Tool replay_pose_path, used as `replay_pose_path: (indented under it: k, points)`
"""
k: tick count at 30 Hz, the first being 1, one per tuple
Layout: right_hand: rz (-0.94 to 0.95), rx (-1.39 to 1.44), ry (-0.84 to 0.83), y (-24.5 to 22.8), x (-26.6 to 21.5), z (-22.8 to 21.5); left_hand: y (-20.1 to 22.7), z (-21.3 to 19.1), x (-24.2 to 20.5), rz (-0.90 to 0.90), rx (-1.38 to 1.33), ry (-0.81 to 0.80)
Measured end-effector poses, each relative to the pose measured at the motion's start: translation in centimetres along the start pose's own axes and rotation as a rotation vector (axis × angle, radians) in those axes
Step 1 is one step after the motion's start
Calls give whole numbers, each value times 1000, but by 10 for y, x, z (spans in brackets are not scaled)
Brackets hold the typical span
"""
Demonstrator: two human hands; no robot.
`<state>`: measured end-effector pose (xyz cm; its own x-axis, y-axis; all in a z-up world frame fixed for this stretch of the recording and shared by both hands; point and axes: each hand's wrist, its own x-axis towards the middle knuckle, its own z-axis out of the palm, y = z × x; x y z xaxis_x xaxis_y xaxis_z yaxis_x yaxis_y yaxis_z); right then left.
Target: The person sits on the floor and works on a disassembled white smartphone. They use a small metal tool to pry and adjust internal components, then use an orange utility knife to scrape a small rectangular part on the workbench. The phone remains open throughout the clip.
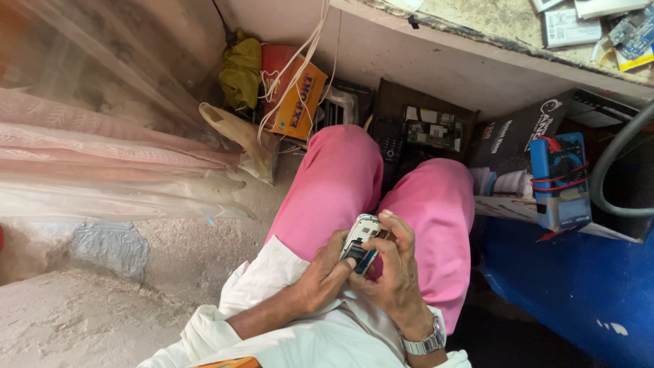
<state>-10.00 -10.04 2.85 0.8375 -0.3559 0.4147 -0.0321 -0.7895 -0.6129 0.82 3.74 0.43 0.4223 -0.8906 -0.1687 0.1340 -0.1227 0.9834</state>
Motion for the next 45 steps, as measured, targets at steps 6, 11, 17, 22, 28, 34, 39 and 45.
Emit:
replay_pose_path:
  k: [6,11,17,22,28,34,39,45]
  points:
    - [-9,-86,64,-5,0,-1,-10,0,-2,103,26,2]
    - [33,-174,107,-21,5,-4,-4,0,3,60,-20,16]
    - [85,-186,130,-24,1,1,-8,2,5,-66,-176,12]
    - [178,-113,158,-10,-16,7,-6,0,10,64,0,11]
    - [625,476,238,20,-40,2,17,-13,46,-160,-130,-139]
    - [789,648,544,34,-20,-64,54,-40,110,207,600,-704]
    - [694,845,695,23,25,-82,64,-25,112,363,923,-587]
    - [732,987,695,10,80,-89,68,-26,102,644,821,-372]
